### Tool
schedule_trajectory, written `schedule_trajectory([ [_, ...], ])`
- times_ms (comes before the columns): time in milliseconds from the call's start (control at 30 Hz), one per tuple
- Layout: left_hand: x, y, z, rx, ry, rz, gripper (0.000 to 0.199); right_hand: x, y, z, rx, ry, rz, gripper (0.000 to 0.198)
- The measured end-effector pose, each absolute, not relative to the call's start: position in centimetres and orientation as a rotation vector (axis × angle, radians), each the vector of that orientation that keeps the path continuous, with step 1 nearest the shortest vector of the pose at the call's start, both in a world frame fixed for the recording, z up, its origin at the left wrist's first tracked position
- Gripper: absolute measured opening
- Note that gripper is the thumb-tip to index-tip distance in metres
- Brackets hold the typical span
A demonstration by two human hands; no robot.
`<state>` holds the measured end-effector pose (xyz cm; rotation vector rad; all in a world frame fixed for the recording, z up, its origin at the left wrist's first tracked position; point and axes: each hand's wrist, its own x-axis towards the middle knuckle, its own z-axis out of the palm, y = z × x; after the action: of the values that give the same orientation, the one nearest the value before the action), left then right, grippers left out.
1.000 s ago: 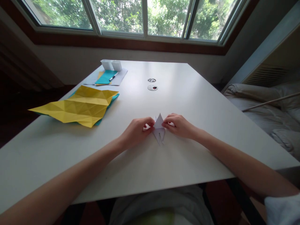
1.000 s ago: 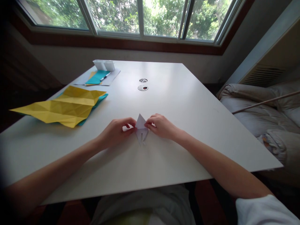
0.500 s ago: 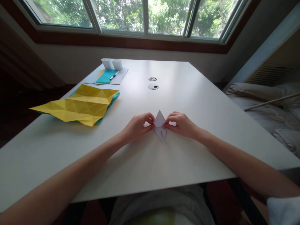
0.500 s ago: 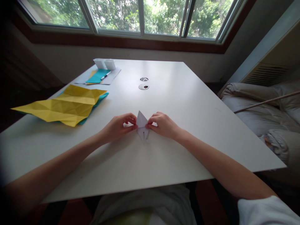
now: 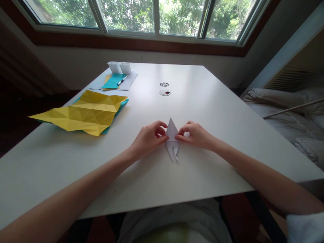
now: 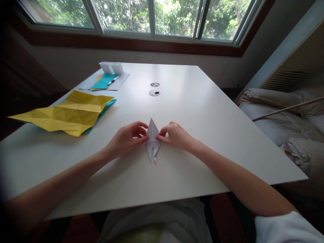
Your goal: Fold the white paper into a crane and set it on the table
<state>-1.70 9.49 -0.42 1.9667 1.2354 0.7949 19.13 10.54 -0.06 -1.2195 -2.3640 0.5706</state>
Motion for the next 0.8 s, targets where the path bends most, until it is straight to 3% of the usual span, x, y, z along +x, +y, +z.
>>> schedule_trajectory([
  [267, -1.42, 9.21, -0.55, 1.940, 1.244, 0.872, 0.033, 18.92, 10.53, -0.39, -1.287, -2.315, 0.531, 0.015],
  [800, -0.81, 8.96, -0.56, 2.184, 1.351, 0.781, 0.025, 18.77, 10.44, 0.18, -1.384, -2.318, 0.533, 0.014],
])
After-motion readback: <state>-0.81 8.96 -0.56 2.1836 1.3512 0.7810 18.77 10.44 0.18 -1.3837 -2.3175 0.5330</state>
